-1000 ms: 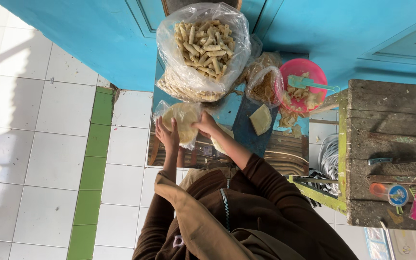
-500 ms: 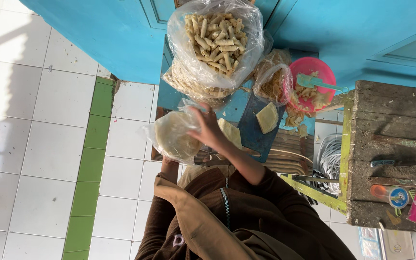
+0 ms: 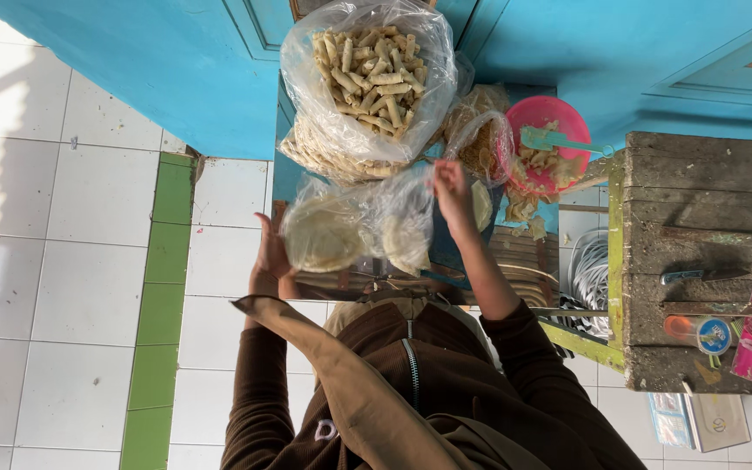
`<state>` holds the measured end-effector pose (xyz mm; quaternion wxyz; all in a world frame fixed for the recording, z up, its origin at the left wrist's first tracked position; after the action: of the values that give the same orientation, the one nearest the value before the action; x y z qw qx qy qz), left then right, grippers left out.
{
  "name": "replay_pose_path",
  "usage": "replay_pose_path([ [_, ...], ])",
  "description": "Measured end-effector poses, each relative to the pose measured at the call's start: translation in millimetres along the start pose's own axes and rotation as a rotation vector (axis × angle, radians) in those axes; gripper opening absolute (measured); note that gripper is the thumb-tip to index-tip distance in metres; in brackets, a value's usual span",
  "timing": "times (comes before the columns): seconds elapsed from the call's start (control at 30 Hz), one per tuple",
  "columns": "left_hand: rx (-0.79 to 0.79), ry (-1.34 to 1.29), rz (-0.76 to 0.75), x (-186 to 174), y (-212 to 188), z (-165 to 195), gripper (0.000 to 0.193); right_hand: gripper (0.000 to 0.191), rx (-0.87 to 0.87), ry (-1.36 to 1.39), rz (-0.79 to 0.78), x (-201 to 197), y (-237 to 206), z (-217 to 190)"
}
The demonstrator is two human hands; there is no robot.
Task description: The person cuts a round sheet of dough into strips on a cutting board using a knife, then separates and stacks the cut pieces by hand. At the end they pick up pieces and dip them into a bag of brown powder on the table.
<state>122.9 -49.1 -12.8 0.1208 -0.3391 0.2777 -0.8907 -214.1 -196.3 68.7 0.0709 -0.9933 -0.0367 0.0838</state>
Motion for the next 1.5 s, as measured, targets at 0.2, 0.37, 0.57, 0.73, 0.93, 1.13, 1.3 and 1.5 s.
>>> replay_pose_path([
  [0.2,0.456,0.526,0.274,-5.9,3.9,38.7,0.057,0.056,-0.142,-0.548,-0.188,29.9,-47.8,44.7],
  [0.37,0.871,1.078,0.739,47.9,-40.0,43.3,0.036,0.077,-0.071,-1.020,-0.333,46.3,-57.6,52.8],
  [0.57,0.925,1.280,0.176,177.4,-47.2,-24.6,0.086,0.079,-0.538,-1.345,-0.209,72.6,-74.8,40.5],
  [0.73,0.806,1.321,0.179,182.9,-15.1,-55.9,0.045,0.073,-0.014,-0.800,-0.474,51.1,-88.4,81.8],
  [0.93,0.825,0.923,0.233,154.8,-11.2,-43.5,0.014,0.072,0.385,-0.087,-0.261,-20.9,-90.0,86.7],
  [1.13,0.745,0.837,0.302,159.2,-43.4,-30.3,0.015,0.075,0.008,0.496,-0.016,23.5,-78.5,41.1],
  [1.3,0.935,0.922,0.227,181.1,-63.7,-27.6,0.018,0.063,0.244,-0.455,-0.486,98.9,-65.5,48.4],
  [1.5,1.008,1.019,0.072,194.9,-91.7,-40.1,0.018,0.057,0.091,0.279,-0.573,172.0,-39.9,4.6],
])
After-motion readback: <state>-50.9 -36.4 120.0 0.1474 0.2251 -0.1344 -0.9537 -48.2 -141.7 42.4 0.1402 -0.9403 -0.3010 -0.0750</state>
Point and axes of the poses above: each hand's wrist, its own y-axis towards the middle knuckle, its own x-axis out of the palm, z = x × y, the point moved 7 cm from there along y, towards the middle knuckle, and after that the axes turned 3 degrees about z, right-handed, at the moved point
